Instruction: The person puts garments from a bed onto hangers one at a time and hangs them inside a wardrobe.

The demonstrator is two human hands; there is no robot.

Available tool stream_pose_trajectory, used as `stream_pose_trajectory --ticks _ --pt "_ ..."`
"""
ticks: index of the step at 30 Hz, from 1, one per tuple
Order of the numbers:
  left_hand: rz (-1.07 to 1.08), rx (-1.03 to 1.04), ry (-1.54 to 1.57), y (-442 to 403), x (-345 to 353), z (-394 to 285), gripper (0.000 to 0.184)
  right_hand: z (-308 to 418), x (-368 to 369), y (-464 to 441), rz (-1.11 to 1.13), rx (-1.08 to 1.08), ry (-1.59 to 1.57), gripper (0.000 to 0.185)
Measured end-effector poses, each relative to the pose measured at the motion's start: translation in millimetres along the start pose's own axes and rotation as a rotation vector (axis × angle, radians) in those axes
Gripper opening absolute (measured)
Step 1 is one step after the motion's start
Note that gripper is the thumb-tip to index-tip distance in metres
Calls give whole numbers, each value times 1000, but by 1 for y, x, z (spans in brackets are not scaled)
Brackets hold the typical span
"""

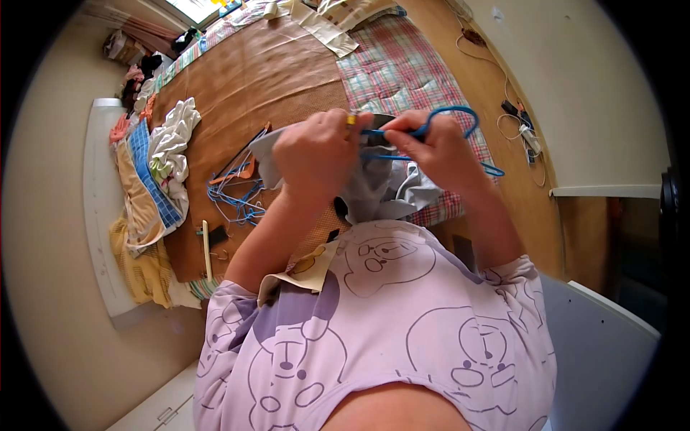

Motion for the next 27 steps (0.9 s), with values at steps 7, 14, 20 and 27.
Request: stream_pose_trajectory --ticks 7,14,20,27 --pt "144 218 104 -22 -14 -10 23 -3 -25 -15 -180 -23 -38 15" --pt "202 10 210 -16 10 12 21 7 -31 -28 -470 -667 259 19" --pt "30 -195 276 -38 -15 34 26 -39 -26 14 -560 -578 280 28" --pt "113 -203 450 -49 -44 26 35 -97 11 12 -104 -317 511 59"
Point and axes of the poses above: each hand's wrist, its own y-axis away from the middle knuckle, its own x-axis out of the palm, z = x × y, the point moved 4 cm from there along -y, towards the middle knuckle, and after that the axes turned 15 degrees about -z, right-handed, at the moved point
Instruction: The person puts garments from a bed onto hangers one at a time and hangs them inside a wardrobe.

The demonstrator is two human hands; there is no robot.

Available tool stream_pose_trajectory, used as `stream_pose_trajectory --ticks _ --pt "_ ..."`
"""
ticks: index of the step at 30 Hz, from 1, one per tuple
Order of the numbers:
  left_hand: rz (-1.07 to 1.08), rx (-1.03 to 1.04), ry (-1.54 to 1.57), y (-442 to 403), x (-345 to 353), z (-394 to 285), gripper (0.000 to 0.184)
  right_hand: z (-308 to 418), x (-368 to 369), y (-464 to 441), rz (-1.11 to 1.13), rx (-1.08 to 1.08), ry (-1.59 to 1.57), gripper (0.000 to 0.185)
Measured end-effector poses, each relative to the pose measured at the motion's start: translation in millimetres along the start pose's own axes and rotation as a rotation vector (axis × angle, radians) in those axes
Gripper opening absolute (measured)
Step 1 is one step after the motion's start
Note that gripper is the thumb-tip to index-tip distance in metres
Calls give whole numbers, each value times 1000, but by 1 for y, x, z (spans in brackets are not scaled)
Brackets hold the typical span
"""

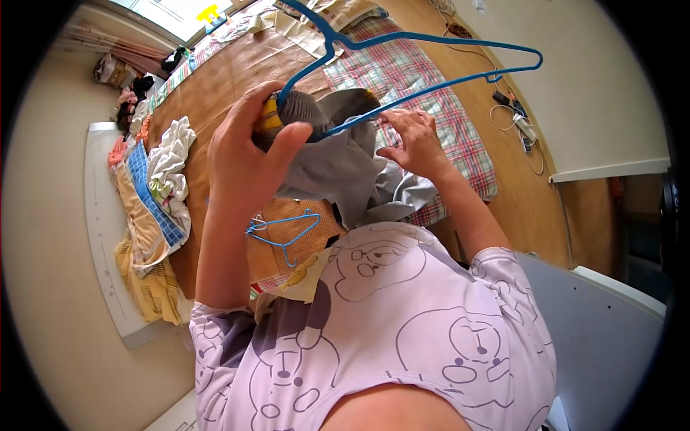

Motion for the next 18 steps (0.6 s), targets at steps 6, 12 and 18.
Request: stream_pose_trajectory --ticks 6,12,18 --pt "284 -283 282 15 2 9 30 15 -3 -16 -83 -136 -120 52" --pt "283 -170 384 16 -6 8 27 -9 56 11 355 -278 -125 38" --pt "232 -204 267 24 -21 51 27 -41 14 16 360 -111 107 20"
Point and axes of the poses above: each hand's wrist, its own y-axis away from the middle knuckle, its own x-axis out of the palm, z = x × y, the point moved 4 cm from there along -y, towards the middle knuckle, and after that the axes turned 15 degrees about -z, right-handed, at the moved point
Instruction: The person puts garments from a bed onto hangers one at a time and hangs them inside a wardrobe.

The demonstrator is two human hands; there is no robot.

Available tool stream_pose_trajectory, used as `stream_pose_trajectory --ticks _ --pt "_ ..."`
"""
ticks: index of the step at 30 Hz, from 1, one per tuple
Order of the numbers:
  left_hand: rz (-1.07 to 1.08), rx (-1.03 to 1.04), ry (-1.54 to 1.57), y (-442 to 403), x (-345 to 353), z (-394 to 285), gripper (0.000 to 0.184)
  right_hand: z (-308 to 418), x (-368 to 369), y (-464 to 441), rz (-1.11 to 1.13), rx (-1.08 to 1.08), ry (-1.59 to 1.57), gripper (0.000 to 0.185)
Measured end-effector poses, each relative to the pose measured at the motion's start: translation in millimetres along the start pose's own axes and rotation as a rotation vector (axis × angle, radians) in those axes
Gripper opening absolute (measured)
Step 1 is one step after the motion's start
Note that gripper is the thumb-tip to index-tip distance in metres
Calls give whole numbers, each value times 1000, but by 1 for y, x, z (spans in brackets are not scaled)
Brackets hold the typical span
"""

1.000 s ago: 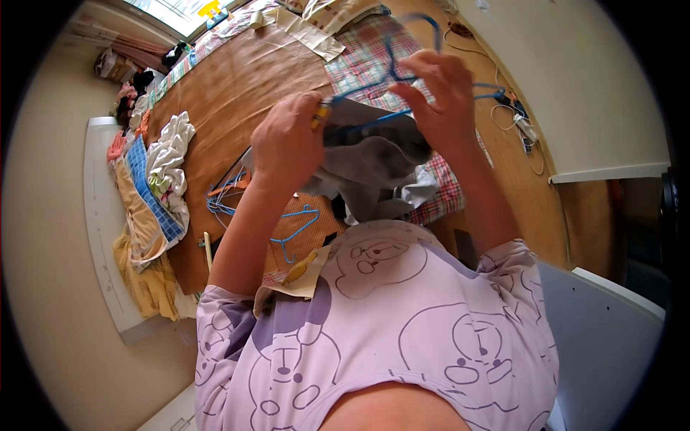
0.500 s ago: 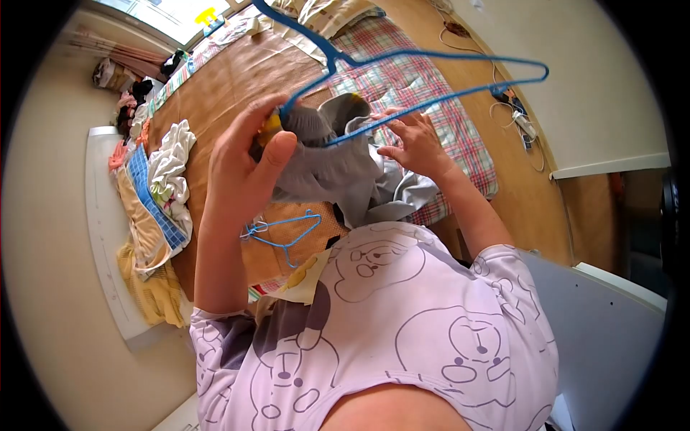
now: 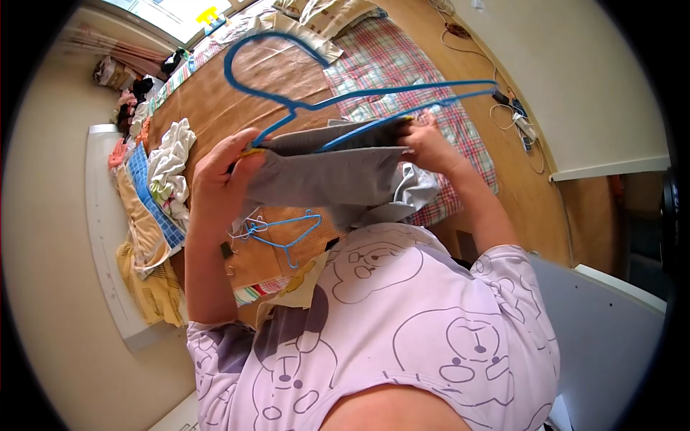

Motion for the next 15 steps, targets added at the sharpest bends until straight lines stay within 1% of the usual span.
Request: stream_pose_trajectory --ticks 2,3,5,6,8,9,10,12,14,15 --pt "21 -43 -69 6 -8 18 27 -11 -25 0 -119 -60 -26 18" --pt "24 -43 -65 8 -10 22 27 -10 -38 -3 -117 -56 -23 18" --pt "74 -8 -235 11 -15 29 29 -14 -53 -6 22 98 -1 19" --pt "75 -5 -232 13 -18 32 29 -19 -55 -6 20 100 3 19" --pt "52 -114 -125 15 -25 41 29 -24 -66 -6 -102 -27 39 22" --pt "52 -114 -123 15 -30 43 29 -23 -72 -6 -125 -46 79 21" --pt "64 -143 -140 15 -34 47 29 -21 -78 -6 -124 -48 81 21" --pt "76 -172 -157 16 -41 52 29 -16 -91 -6 -201 -89 58 19" --pt "136 -189 -273 21 -44 57 31 -15 -98 -9 -195 -92 72 19" --pt "136 -191 -271 21 -41 57 31 -13 -102 -11 -189 -96 86 19"
Point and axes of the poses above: each hand's wrist, its own y-axis away from the middle knuckle, its own x-axis out of the palm, z = x × y, the point moved 4 cm from there along -y, towards the middle knuckle, and after that the axes turned 15 degrees about -z, right-handed, at the moved point
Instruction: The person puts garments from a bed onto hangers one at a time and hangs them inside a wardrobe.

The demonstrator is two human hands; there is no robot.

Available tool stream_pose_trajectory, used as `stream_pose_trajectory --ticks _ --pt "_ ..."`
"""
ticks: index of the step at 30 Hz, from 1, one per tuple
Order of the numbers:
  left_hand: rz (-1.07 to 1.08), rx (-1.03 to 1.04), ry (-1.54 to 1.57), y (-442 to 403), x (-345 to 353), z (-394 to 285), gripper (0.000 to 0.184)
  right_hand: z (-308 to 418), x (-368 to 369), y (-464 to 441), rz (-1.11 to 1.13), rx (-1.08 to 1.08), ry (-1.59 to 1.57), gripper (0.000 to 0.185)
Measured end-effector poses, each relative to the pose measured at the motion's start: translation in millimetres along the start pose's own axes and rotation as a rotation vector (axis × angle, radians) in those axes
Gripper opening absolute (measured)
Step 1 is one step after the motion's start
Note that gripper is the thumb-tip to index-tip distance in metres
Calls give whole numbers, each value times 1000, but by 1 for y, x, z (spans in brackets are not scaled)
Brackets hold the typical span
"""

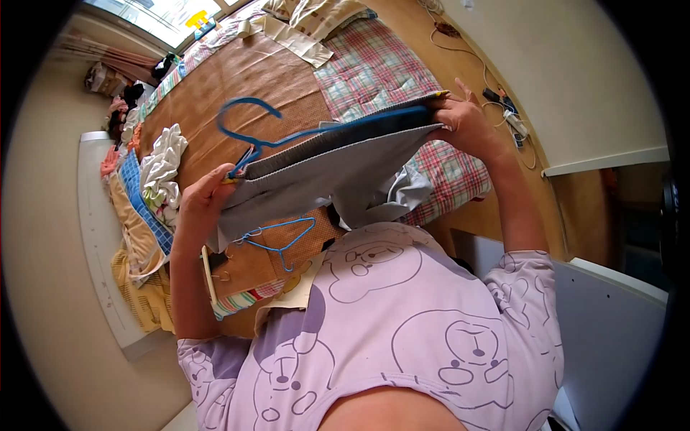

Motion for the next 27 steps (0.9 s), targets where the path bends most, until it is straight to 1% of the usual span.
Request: stream_pose_trajectory --ticks 1,2,3,4,5,6,7,9,10,11,13,14,15,17,18,19,21,22,24,25,27 --pt "12 102 -46 0 5 -8 31 4 -4 -4 2 -3 0 19" --pt "21 203 -93 1 10 -15 32 14 -8 -10 -41 -34 -39 21" --pt "14 198 -93 0 14 -18 32 25 -12 -17 -83 -68 -80 23" --pt "13 288 -256 -2 21 -22 31 34 -13 -23 -80 -74 -84 23" --pt "14 377 -419 -3 27 -26 30 45 -17 -29 -139 -112 -210 28" --pt "-21 356 -340 -4 28 -28 27 55 -21 -34 -197 -147 -334 34" --pt "-23 357 -339 -4 28 -25 27 65 -23 -39 -197 -149 -332 34" --pt "-124 224 39 -5 23 -15 25 66 -40 -44 -550 112 -502 55" --pt "-126 222 41 -4 22 -15 25 57 -44 -47 -628 50 -428 68" --pt "-147 214 100 -3 21 -15 25 50 -46 -43 -626 45 -429 68" --pt "-177 204 161 -3 18 -17 25 31 -31 -35 -276 250 -220 62" --pt "-199 270 157 -2 17 -22 24 29 -24 -30 -196 301 -249 54" --pt "-219 335 153 -3 16 -27 24 27 -19 -27 -193 296 -248 54" --pt "-259 324 109 -5 16 -27 24 29 -13 -25 -225 230 -305 46" --pt "-293 316 60 -7 15 -26 23 35 -16 -27 -298 157 -259 44" --pt "-298 311 58 -8 15 -28 23 40 -19 -30 -294 153 -263 44" --pt "-377 367 -14 -10 14 -35 21 50 -27 -35 -287 173 -245 39" --pt "-381 366 -15 -12 14 -37 21 54 -30 -36 -287 169 -247 39" --pt "-408 428 -49 -15 13 -42 19 56 -42 -37 -373 265 -298 35" --pt "-413 427 -48 -18 12 -39 19 58 -49 -38 -372 259 -297 35" --pt "-504 529 -211 -22 7 -31 16 51 -67 -35 -445 322 -236 32"
Point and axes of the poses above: each hand's wrist, its own y-axis away from the middle knuckle, its own x-axis out of the palm, z = x × y, the point moved 4 cm from there along -y, towards the middle knuckle, and after that the axes turned 15 degrees about -z, right-handed, at the moved point
